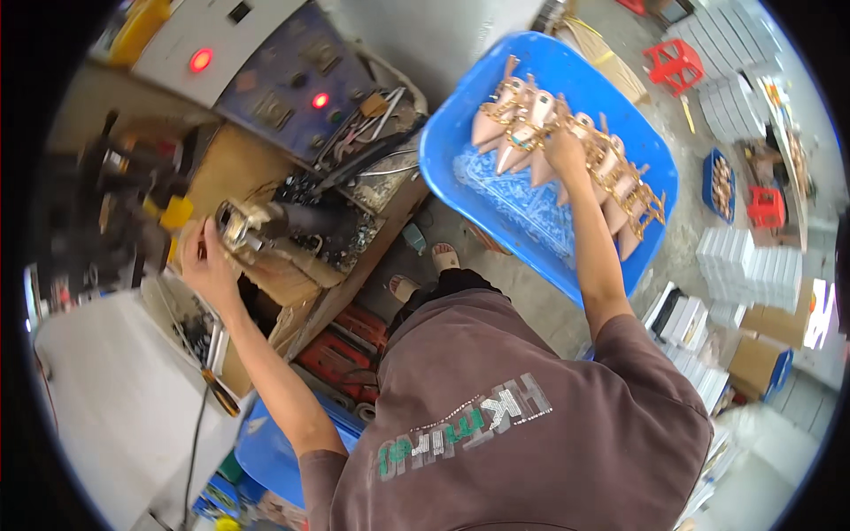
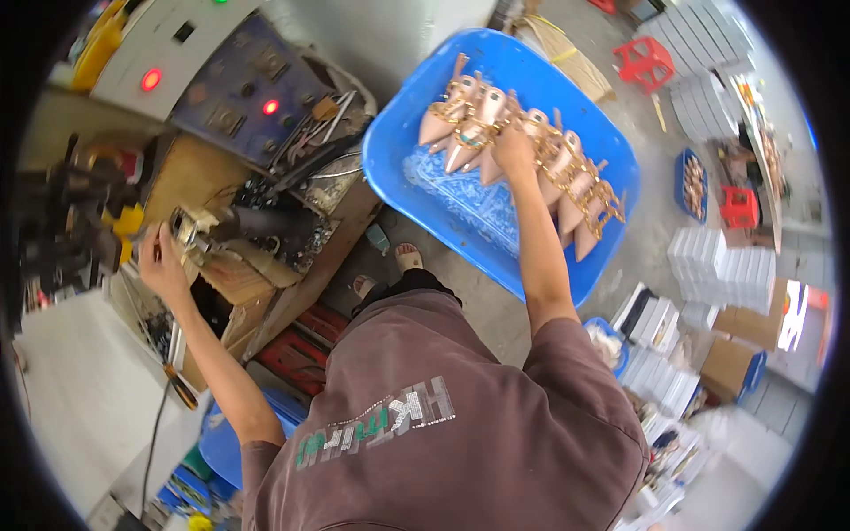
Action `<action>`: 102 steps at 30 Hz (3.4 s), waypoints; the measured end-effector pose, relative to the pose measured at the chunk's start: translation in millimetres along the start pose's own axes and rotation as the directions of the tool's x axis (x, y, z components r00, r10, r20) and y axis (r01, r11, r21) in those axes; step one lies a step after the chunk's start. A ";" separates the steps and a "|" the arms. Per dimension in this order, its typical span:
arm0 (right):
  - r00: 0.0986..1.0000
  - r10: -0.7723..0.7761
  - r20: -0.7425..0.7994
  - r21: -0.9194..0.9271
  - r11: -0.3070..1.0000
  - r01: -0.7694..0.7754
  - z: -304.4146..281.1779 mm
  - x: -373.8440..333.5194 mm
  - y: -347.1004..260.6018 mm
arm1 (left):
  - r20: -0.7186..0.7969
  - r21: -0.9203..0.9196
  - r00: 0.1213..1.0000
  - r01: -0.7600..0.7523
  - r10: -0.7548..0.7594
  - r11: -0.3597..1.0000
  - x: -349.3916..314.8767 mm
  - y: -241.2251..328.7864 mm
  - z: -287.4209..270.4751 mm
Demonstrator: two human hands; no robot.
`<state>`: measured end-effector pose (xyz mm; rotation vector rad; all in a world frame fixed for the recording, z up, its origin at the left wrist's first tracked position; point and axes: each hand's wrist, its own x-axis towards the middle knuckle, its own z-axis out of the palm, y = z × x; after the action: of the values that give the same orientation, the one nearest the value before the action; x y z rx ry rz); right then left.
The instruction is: The person takes high-heeled sandals one at a time from a bin, places heel caps onto the heels, fastens the heel caps using a pressing machine, and organizes the completed sandals into another bin.
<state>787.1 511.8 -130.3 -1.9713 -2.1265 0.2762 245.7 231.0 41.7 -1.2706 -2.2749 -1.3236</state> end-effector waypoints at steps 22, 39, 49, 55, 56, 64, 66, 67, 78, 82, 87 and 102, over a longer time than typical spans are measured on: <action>0.552 -0.790 0.267 0.480 0.606 0.634 -72.7 -203.8 -278.2 | -0.818 0.518 0.507 0.854 -0.273 0.035 -380.6 19.9 -309.7; -0.331 -0.939 0.090 0.825 -0.116 0.552 -140.4 -289.1 -411.5 | -0.688 -0.058 -0.201 0.973 -0.697 -0.223 -478.6 218.5 -382.9; -0.769 -0.572 0.287 0.518 0.767 -0.377 -113.1 -306.4 -394.5 | 0.333 -0.374 0.917 0.343 -0.220 0.862 -214.0 102.1 -282.6; -0.117 -0.818 0.564 0.657 0.530 -0.535 -139.0 -254.0 -328.9 | 0.302 -0.725 0.864 0.483 -0.403 0.491 -174.7 59.5 -178.8; 0.080 -0.835 0.545 0.780 0.470 -0.413 -149.5 -252.6 -320.7 | 0.261 -0.769 0.868 0.452 -0.423 0.452 -166.7 53.2 -169.4; 0.810 -0.586 0.034 0.758 0.544 0.361 -143.0 -249.5 -352.8 | -0.136 0.238 0.975 0.205 -0.177 0.949 -98.6 -100.3 -155.8; 0.828 -0.557 -0.069 0.698 0.566 0.439 -137.0 -250.6 -370.4 | 0.116 0.322 0.970 0.165 -0.212 0.932 -73.3 -112.6 -164.5; 0.822 -0.562 -0.091 0.674 0.573 0.466 -129.8 -247.9 -373.7 | 0.137 0.303 0.972 0.144 -0.193 0.942 -64.0 -118.5 -164.5; 0.829 -0.552 -0.094 0.636 0.607 0.476 -98.6 -248.8 -417.0 | 0.596 0.424 0.768 -0.055 -0.233 0.904 -25.6 -135.9 -168.2; 0.838 -0.544 -0.041 0.628 0.638 0.445 -99.8 -248.6 -429.8 | 0.619 0.451 0.739 -0.059 -0.265 0.890 -22.4 -144.2 -165.8; 0.807 -0.568 -0.163 0.583 0.604 0.543 -91.9 -254.3 -434.9 | 0.581 0.447 0.777 -0.057 -0.241 0.893 -24.3 -156.8 -161.1; 0.801 -0.595 -0.068 0.600 0.617 0.509 -99.3 -253.5 -434.2 | 0.414 0.472 0.891 -0.035 -0.186 0.881 -32.3 -158.1 -150.3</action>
<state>419.7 223.5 80.9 -0.9001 -2.2297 0.8564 110.8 58.7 14.2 -1.4138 -2.7444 -0.4455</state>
